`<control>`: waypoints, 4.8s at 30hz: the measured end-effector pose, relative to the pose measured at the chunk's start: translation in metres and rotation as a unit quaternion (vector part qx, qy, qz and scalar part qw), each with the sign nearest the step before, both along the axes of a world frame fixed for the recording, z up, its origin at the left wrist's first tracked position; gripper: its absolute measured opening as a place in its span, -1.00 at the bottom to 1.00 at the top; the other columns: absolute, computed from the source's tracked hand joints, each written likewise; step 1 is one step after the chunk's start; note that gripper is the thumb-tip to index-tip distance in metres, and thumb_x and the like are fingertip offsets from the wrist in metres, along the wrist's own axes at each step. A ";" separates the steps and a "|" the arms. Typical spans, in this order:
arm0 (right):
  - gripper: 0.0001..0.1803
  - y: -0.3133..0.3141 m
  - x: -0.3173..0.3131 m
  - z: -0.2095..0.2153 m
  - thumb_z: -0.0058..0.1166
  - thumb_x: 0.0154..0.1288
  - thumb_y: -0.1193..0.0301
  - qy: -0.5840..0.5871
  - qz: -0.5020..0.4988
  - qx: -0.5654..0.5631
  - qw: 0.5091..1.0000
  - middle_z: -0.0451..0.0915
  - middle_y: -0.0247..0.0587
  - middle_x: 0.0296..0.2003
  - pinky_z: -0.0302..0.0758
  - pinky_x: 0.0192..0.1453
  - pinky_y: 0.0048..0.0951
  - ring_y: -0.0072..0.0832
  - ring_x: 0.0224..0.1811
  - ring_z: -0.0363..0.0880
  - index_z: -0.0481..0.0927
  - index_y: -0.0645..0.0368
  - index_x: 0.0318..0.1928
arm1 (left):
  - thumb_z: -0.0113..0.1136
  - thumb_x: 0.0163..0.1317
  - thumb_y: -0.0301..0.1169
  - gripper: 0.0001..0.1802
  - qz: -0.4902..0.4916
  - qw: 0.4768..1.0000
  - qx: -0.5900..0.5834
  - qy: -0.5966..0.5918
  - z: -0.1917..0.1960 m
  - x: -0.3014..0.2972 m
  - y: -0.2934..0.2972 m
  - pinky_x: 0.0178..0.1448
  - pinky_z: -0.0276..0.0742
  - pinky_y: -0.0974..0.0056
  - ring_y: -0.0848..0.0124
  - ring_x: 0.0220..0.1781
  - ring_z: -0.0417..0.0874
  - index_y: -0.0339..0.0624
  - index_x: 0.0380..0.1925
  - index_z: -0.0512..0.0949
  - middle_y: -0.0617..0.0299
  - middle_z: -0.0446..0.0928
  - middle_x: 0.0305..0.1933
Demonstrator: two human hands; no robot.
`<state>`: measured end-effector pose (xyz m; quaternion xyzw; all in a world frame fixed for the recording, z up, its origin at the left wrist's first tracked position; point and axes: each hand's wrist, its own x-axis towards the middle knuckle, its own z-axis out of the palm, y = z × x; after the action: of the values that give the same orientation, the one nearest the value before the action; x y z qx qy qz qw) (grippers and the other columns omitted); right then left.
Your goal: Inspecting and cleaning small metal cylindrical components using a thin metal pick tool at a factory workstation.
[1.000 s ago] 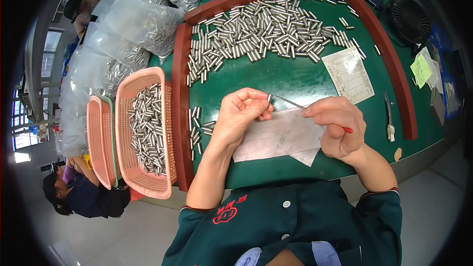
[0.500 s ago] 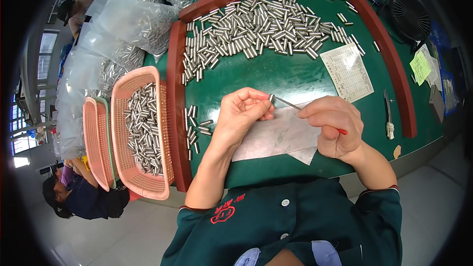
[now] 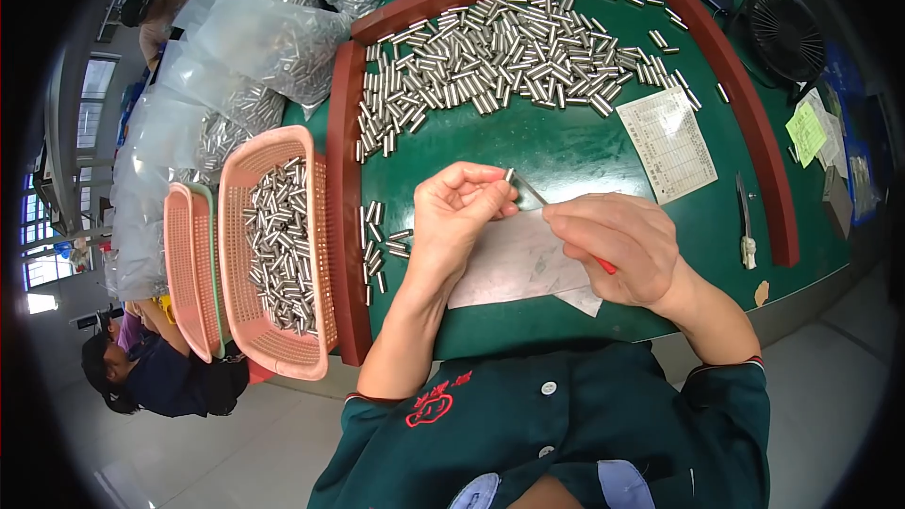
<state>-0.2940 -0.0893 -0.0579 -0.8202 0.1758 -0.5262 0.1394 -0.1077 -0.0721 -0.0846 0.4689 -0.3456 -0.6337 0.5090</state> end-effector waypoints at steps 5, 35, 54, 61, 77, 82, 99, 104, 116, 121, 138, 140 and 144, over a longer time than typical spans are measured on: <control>-0.77 0.003 -0.002 0.000 0.25 -0.02 0.45 -0.035 -0.013 -0.019 0.999 0.56 -0.14 -0.47 0.56 -0.49 -0.48 -0.36 -0.49 0.59 0.50 0.30 -0.39 | 0.14 0.09 -0.61 -0.91 0.024 0.998 -0.023 -0.062 0.006 -0.006 0.004 -0.30 0.51 0.49 0.53 -0.46 0.58 -0.36 -0.36 0.50 0.14 0.57 -0.44; -0.78 -0.005 -0.003 -0.003 0.15 0.08 0.49 -0.021 -0.013 0.027 0.999 0.58 -0.02 -0.40 0.58 -0.42 -0.43 -0.21 -0.38 0.63 0.42 0.30 -0.29 | 0.16 0.10 -0.59 -0.89 0.038 0.999 0.001 0.022 0.001 0.001 0.000 -0.28 0.51 0.43 0.47 -0.43 0.60 -0.33 -0.34 0.49 0.09 0.58 -0.41; -0.71 -0.001 -0.005 0.000 0.24 -0.06 0.42 -0.032 0.006 -0.040 0.999 0.54 -0.06 -0.47 0.55 -0.52 -0.45 -0.26 -0.48 0.59 0.45 0.33 -0.39 | 0.23 -0.03 -0.62 -0.86 0.047 0.982 -0.054 -0.175 -0.002 -0.008 0.003 -0.35 0.37 0.58 0.70 -0.48 0.44 -0.32 -0.42 0.49 0.34 0.51 -0.47; -0.78 0.001 -0.005 -0.001 0.13 0.13 0.41 0.007 -0.002 -0.017 1.000 0.57 -0.07 -0.41 0.57 -0.47 -0.45 -0.26 -0.42 0.62 0.41 0.29 -0.32 | 0.23 -0.04 -0.62 -0.87 0.046 0.975 -0.073 -0.205 -0.001 -0.009 0.005 -0.31 0.39 0.56 0.68 -0.45 0.45 -0.32 -0.44 0.50 0.33 0.52 -0.46; -0.68 0.000 -0.001 0.002 0.26 -0.18 0.54 0.011 0.026 -0.031 0.999 0.54 -0.08 -0.42 0.58 -0.42 -0.44 -0.28 -0.44 0.60 0.48 0.36 -0.34 | 0.22 0.01 -0.62 -0.90 0.099 0.956 -0.131 -0.243 0.002 -0.007 0.004 -0.31 0.44 0.56 0.65 -0.44 0.50 -0.36 -0.43 0.51 0.28 0.54 -0.47; -0.71 0.005 -0.008 0.006 0.25 -0.06 0.45 -0.003 0.024 -0.026 0.999 0.56 -0.05 -0.39 0.58 -0.44 -0.44 -0.26 -0.43 0.61 0.46 0.31 -0.32 | 0.20 0.03 -0.61 -0.92 0.088 0.975 -0.063 -0.196 0.004 -0.006 0.002 -0.37 0.42 0.56 0.66 -0.49 0.51 -0.36 -0.44 0.51 0.29 0.54 -0.51; -0.74 -0.002 0.000 -0.003 0.28 -0.10 0.49 -0.047 -0.033 0.003 0.998 0.55 -0.16 -0.50 0.51 -0.54 -0.54 -0.35 -0.50 0.58 0.48 0.28 -0.38 | 0.21 -0.01 -0.61 -0.93 0.058 0.969 -0.067 -0.229 0.002 -0.006 0.004 -0.37 0.41 0.57 0.70 -0.50 0.47 -0.36 -0.48 0.52 0.32 0.53 -0.52; -0.77 0.000 -0.002 -0.002 0.20 0.02 0.46 -0.040 -0.025 0.013 0.999 0.57 -0.09 -0.48 0.53 -0.51 -0.50 -0.31 -0.48 0.60 0.47 0.29 -0.34 | 0.21 -0.02 -0.61 -0.93 0.054 0.968 -0.065 -0.236 0.001 -0.006 0.004 -0.36 0.41 0.57 0.69 -0.50 0.47 -0.36 -0.48 0.52 0.31 0.53 -0.51; -0.72 -0.003 0.004 -0.008 0.25 -0.17 0.58 -0.028 -0.022 0.030 0.999 0.55 -0.13 -0.45 0.51 -0.52 -0.50 -0.34 -0.48 0.58 0.50 0.30 -0.36 | 0.21 -0.01 -0.63 -0.91 0.060 0.969 -0.101 -0.219 0.000 -0.008 0.005 -0.32 0.45 0.54 0.64 -0.45 0.51 -0.37 -0.44 0.54 0.29 0.55 -0.48; -0.78 0.000 -0.001 -0.003 0.22 -0.15 0.55 0.039 0.033 -0.060 0.997 0.54 -0.05 -0.43 0.60 -0.41 -0.41 -0.28 -0.43 0.60 0.52 0.35 -0.42 | 0.23 -0.01 -0.62 -0.92 0.082 0.950 -0.141 -0.266 0.003 -0.008 0.003 -0.33 0.47 0.51 0.58 -0.46 0.54 -0.38 -0.47 0.55 0.23 0.56 -0.48; -0.90 -0.006 -0.002 -0.018 -0.16 0.32 0.53 -0.264 0.040 0.213 0.940 0.52 0.00 -0.38 0.52 -0.31 -0.51 -0.39 -0.37 0.56 0.25 0.29 -0.25 | 0.11 0.09 -0.68 -0.86 0.035 0.998 -0.036 -0.049 0.004 0.003 0.001 -0.19 0.49 0.46 0.50 -0.34 0.58 -0.34 -0.32 0.47 0.21 0.53 -0.38; -0.91 -0.007 -0.001 -0.017 -0.20 0.34 0.51 -0.261 0.030 0.216 0.940 0.50 -0.02 -0.37 0.52 -0.30 -0.54 -0.44 -0.38 0.54 0.23 0.29 -0.25 | 0.12 0.09 -0.67 -0.86 0.027 0.997 -0.024 -0.065 0.004 0.001 0.001 -0.20 0.50 0.46 0.50 -0.36 0.58 -0.34 -0.32 0.47 0.22 0.53 -0.39; -0.87 -0.008 0.001 -0.018 -0.18 0.34 0.47 -0.272 0.029 0.251 0.928 0.52 -0.03 -0.38 0.53 -0.30 -0.55 -0.47 -0.37 0.55 0.24 0.30 -0.24 | 0.13 0.09 -0.67 -0.87 0.018 0.997 -0.014 -0.074 0.005 -0.002 0.001 -0.21 0.50 0.46 0.52 -0.37 0.57 -0.34 -0.33 0.48 0.22 0.53 -0.39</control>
<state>-0.2931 -0.0969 -0.0762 -0.5884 0.2341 -0.6635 0.3985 -0.1092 -0.0708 -0.0799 0.5133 -0.3826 -0.5832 0.5000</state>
